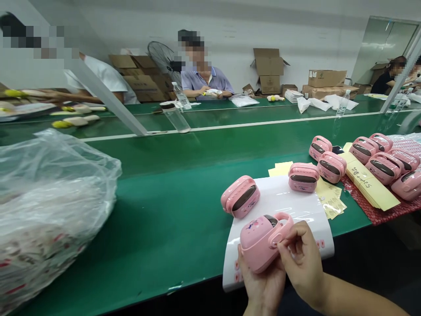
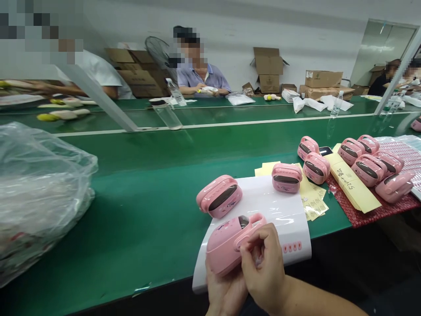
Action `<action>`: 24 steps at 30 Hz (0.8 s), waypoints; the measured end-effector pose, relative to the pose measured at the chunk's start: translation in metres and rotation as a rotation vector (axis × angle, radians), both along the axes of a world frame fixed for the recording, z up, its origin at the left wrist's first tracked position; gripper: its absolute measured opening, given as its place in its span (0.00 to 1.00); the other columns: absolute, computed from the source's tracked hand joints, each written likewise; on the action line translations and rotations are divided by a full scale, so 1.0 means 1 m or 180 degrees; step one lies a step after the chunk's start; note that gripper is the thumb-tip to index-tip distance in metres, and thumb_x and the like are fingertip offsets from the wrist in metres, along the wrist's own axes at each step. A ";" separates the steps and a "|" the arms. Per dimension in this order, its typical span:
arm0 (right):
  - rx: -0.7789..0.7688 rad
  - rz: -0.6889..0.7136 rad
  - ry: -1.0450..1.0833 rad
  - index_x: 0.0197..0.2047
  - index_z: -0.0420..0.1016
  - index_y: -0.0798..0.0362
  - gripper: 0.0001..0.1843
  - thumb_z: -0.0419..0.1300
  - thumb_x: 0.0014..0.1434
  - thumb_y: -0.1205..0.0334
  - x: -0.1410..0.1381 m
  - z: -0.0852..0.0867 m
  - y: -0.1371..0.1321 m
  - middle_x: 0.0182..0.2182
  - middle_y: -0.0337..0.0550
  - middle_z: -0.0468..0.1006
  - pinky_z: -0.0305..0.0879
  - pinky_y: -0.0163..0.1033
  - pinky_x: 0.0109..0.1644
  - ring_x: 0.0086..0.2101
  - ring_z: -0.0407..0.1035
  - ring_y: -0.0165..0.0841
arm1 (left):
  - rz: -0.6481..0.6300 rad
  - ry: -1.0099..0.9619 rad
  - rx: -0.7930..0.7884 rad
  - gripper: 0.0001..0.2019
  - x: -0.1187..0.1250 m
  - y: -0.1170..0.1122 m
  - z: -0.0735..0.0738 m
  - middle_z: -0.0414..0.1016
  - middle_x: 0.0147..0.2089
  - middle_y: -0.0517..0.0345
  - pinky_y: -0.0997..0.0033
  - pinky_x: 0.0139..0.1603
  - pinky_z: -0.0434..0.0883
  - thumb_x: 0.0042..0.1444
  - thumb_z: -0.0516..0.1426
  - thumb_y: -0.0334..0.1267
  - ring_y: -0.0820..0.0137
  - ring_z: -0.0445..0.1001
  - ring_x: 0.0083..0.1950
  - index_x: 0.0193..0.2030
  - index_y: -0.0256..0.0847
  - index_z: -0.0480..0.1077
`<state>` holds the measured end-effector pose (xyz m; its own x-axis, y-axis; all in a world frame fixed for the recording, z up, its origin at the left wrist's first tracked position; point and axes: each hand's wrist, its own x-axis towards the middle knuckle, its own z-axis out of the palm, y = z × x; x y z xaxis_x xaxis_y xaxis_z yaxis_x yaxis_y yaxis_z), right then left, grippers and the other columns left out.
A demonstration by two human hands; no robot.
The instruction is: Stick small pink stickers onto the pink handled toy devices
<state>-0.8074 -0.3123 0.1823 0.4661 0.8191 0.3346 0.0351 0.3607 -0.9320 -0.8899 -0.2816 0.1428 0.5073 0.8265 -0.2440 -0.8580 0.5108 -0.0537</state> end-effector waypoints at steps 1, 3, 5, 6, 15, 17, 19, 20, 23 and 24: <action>0.0017 0.0015 -0.0023 0.34 0.64 0.48 0.04 0.56 0.57 0.68 0.001 0.001 0.000 0.31 0.39 0.66 0.66 0.37 0.36 0.31 0.66 0.31 | -0.0025 -0.0011 -0.0018 0.31 0.000 0.000 0.001 0.76 0.45 0.39 0.59 0.46 0.73 0.55 0.49 0.46 0.58 0.76 0.43 0.64 0.35 0.53; 0.0040 0.0106 0.0025 0.35 0.64 0.48 0.05 0.55 0.57 0.69 0.002 0.003 0.000 0.31 0.38 0.66 0.66 0.36 0.36 0.31 0.66 0.31 | -0.0055 -0.0039 -0.0095 0.30 0.001 -0.001 0.002 0.76 0.45 0.40 0.60 0.45 0.74 0.56 0.48 0.46 0.59 0.77 0.42 0.64 0.35 0.52; 0.0014 0.0189 0.0085 0.36 0.64 0.48 0.06 0.55 0.57 0.69 0.003 0.003 0.000 0.31 0.38 0.66 0.66 0.36 0.36 0.32 0.66 0.30 | -0.0017 0.0008 -0.0225 0.31 0.001 -0.001 0.004 0.75 0.46 0.39 0.61 0.43 0.74 0.57 0.48 0.46 0.60 0.77 0.41 0.65 0.35 0.51; -0.0010 0.0196 0.0097 0.36 0.64 0.48 0.07 0.55 0.57 0.69 0.003 0.003 0.000 0.31 0.38 0.66 0.66 0.36 0.37 0.32 0.66 0.31 | 0.0016 0.0061 -0.0295 0.31 0.002 -0.001 0.005 0.75 0.46 0.39 0.60 0.43 0.75 0.57 0.48 0.47 0.60 0.77 0.41 0.65 0.35 0.50; -0.0197 0.0193 0.0067 0.36 0.64 0.49 0.04 0.55 0.57 0.67 0.003 -0.001 0.001 0.32 0.39 0.65 0.66 0.36 0.34 0.30 0.65 0.30 | 0.0042 0.0034 -0.0418 0.35 0.001 -0.003 0.012 0.75 0.44 0.38 0.62 0.42 0.75 0.57 0.48 0.45 0.61 0.77 0.37 0.67 0.31 0.40; -0.0211 0.0200 0.0008 0.37 0.64 0.49 0.05 0.55 0.57 0.68 0.004 -0.001 0.001 0.33 0.39 0.65 0.66 0.36 0.33 0.30 0.65 0.30 | -0.0019 -0.0037 -0.0268 0.34 0.000 -0.003 0.010 0.74 0.47 0.38 0.60 0.45 0.74 0.57 0.49 0.44 0.61 0.77 0.39 0.67 0.34 0.42; -0.0178 0.0125 -0.0103 0.37 0.64 0.49 0.06 0.55 0.56 0.69 0.004 0.000 0.002 0.33 0.39 0.65 0.66 0.36 0.33 0.31 0.66 0.31 | -0.0036 -0.0099 -0.0098 0.32 -0.001 -0.003 0.006 0.74 0.49 0.40 0.59 0.47 0.73 0.57 0.49 0.43 0.60 0.77 0.41 0.67 0.36 0.45; -0.0157 0.0084 -0.0166 0.37 0.64 0.49 0.07 0.54 0.56 0.70 0.004 0.001 0.002 0.33 0.39 0.65 0.65 0.35 0.33 0.31 0.66 0.31 | -0.0038 -0.0134 -0.0032 0.32 -0.002 -0.003 0.005 0.73 0.49 0.40 0.59 0.48 0.72 0.57 0.49 0.43 0.60 0.76 0.42 0.67 0.37 0.46; -0.0091 0.0012 -0.0322 0.37 0.63 0.49 0.08 0.53 0.55 0.72 0.003 0.003 0.003 0.32 0.38 0.65 0.65 0.34 0.32 0.31 0.66 0.30 | -0.0008 -0.0190 0.0046 0.32 -0.002 -0.003 0.004 0.72 0.52 0.41 0.59 0.49 0.72 0.57 0.50 0.43 0.59 0.75 0.45 0.67 0.39 0.46; -0.0060 0.0010 -0.0360 0.37 0.63 0.49 0.09 0.52 0.56 0.73 0.003 0.004 0.003 0.32 0.38 0.65 0.65 0.34 0.31 0.30 0.67 0.29 | -0.0002 -0.0191 0.0034 0.32 -0.002 -0.003 0.004 0.72 0.53 0.40 0.59 0.49 0.72 0.57 0.50 0.43 0.59 0.75 0.45 0.67 0.39 0.46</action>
<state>-0.8042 -0.3093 0.1863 0.4235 0.8271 0.3695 0.1392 0.3436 -0.9287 -0.8915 -0.2848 0.1471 0.5212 0.8286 -0.2043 -0.8531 0.5121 -0.0995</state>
